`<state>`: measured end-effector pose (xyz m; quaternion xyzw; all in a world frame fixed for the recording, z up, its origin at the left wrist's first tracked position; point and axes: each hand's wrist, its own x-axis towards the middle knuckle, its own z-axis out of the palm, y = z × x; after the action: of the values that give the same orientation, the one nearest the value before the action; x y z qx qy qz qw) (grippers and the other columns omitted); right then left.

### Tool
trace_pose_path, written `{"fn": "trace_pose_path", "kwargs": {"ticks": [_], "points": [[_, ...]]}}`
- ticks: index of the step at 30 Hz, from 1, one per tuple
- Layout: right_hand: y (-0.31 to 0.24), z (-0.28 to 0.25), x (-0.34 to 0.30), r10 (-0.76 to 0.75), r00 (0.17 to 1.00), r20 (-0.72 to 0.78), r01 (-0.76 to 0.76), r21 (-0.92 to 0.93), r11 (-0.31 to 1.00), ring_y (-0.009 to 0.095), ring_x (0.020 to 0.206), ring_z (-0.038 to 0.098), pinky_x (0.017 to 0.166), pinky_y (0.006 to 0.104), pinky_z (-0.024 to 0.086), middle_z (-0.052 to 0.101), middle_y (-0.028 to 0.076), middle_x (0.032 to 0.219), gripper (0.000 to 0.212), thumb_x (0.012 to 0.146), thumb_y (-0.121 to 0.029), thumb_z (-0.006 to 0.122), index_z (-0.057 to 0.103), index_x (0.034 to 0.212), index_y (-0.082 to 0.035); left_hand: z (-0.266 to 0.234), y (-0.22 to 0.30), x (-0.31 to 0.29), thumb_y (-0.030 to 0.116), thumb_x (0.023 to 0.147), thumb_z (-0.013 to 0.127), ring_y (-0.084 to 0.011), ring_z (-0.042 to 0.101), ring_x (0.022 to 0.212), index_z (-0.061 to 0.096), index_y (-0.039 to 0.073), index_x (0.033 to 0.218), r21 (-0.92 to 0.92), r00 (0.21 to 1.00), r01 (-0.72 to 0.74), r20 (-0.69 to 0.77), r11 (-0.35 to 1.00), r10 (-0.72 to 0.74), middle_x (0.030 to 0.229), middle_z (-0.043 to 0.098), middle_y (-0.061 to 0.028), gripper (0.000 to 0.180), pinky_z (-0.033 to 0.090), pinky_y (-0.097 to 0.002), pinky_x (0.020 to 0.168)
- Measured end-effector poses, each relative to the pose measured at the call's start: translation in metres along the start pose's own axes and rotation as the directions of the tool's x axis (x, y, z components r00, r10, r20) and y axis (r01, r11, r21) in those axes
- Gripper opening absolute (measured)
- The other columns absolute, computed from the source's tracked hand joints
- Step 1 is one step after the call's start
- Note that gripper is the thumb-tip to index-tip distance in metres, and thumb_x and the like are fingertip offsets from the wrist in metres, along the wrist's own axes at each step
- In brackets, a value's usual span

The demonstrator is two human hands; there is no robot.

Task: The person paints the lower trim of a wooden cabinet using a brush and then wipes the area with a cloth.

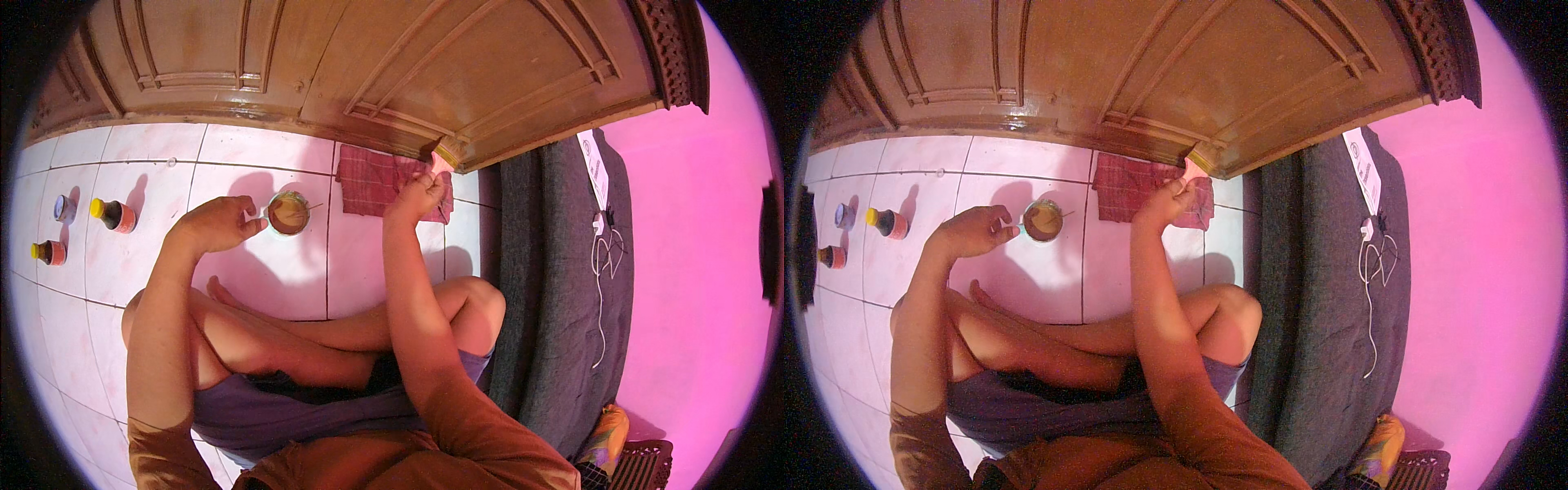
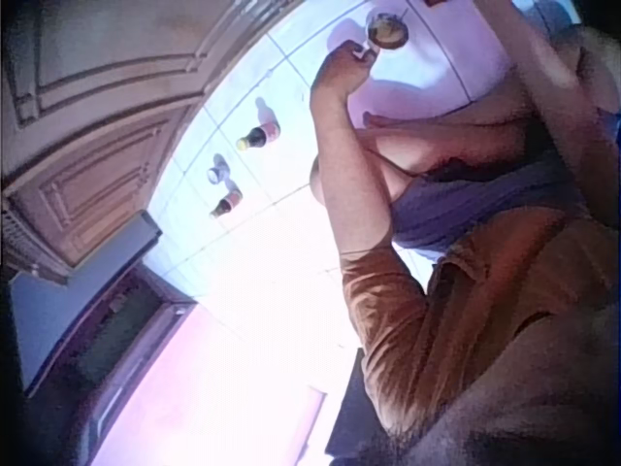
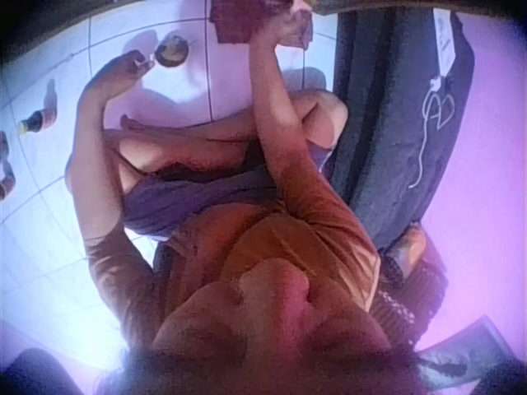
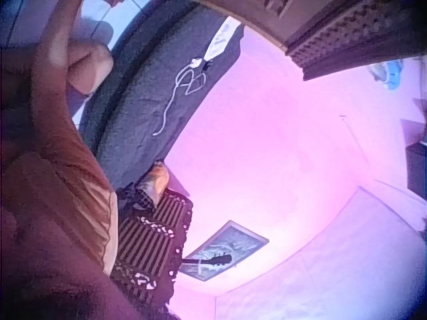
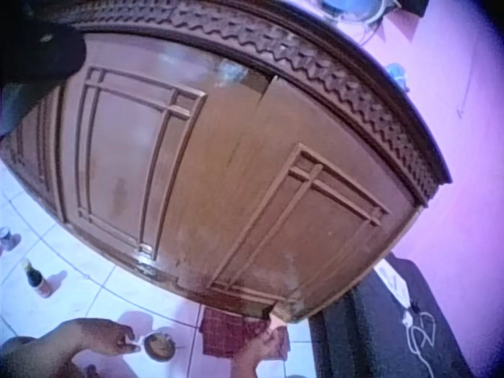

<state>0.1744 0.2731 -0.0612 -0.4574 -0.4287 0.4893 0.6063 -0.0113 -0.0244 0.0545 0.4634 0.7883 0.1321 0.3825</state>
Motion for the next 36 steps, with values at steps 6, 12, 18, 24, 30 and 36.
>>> {"fn": "trace_pose_path", "kwargs": {"ticks": [6,12,18,24,30,36], "points": [[-0.035,0.026,-0.032,0.226,0.969,0.096,-0.231,0.047,0.972,0.012,0.072,0.051,0.051,0.0265,0.043,0.053,0.005,0.087,0.027,0.096,-0.014,0.049,0.042,0.122,-0.009,0.0,-0.006,-0.004,0.042,0.091,0.056,-0.0344,0.064,0.09,0.06,0.001,0.108,0.004,1.0,0.007,-0.019,1.0,-0.007,0.095,0.067,-0.0208,0.045,0.05,-0.0402,0.081],[-0.002,-0.043,0.005,-0.138,0.99,0.034,0.142,-0.242,0.96,0.028,0.084,0.056,0.073,0.0409,0.047,0.055,0.012,0.09,0.023,0.096,-0.014,0.045,0.045,0.118,-0.006,-0.002,0.016,0.003,0.041,0.091,0.056,-0.0349,0.064,0.091,0.06,0.0,0.107,-0.015,1.0,-0.019,0.008,1.0,0.019,0.095,0.067,-0.0205,0.044,0.05,-0.0403,0.081],[-0.043,-0.069,-0.017,-0.124,0.902,0.414,0.417,-0.759,0.499,0.044,0.095,0.054,0.083,0.0522,0.042,0.054,0.025,0.103,0.028,0.094,-0.017,0.048,0.047,0.118,-0.005,0.001,0.0,-0.003,0.041,0.091,0.056,-0.0352,0.064,0.09,0.06,0.0,0.106,-0.015,1.0,0.008,-0.009,1.0,-0.008,0.095,0.067,-0.0204,0.044,0.05,-0.0405,0.081],[-0.085,-0.083,0.032,-0.264,0.756,0.599,0.65,-0.737,0.187,0.042,0.092,0.054,0.08,0.051,0.043,0.054,0.023,0.096,0.031,0.089,-0.012,0.053,0.051,0.12,-0.007,0.001,0.001,-0.001,0.044,0.091,0.056,-0.0356,0.065,0.091,0.059,0.001,0.108,-0.013,1.0,0.013,0.001,1.0,-0.013,0.097,0.067,-0.0211,0.046,0.05,-0.0417,0.08],[-0.1,-0.072,0.052,-0.161,0.69,0.706,0.724,-0.674,0.148,0.042,0.09,0.055,0.08,0.0492,0.045,0.053,0.025,0.093,0.035,0.087,-0.01,0.055,0.052,0.122,-0.01,-0.001,0.0,-0.004,0.044,0.092,0.055,-0.0356,0.063,0.095,0.059,0.001,0.109,0.004,1.0,0.013,-0.007,1.0,-0.013,0.1,0.066,-0.0213,0.047,0.049,-0.042,0.083],[-0.102,-0.071,0.058,-0.145,0.762,0.631,0.647,-0.744,0.169,0.043,0.086,0.056,0.077,0.0507,0.047,0.053,0.025,0.093,0.033,0.09,-0.014,0.054,0.052,0.122,-0.012,0.0,0.0,-0.002,0.043,0.091,0.055,-0.0359,0.064,0.094,0.059,0.001,0.11,0.025,1.0,0.028,0.007,0.999,-0.029,0.1,0.066,-0.021,0.047,0.05,-0.0416,0.082]]}}
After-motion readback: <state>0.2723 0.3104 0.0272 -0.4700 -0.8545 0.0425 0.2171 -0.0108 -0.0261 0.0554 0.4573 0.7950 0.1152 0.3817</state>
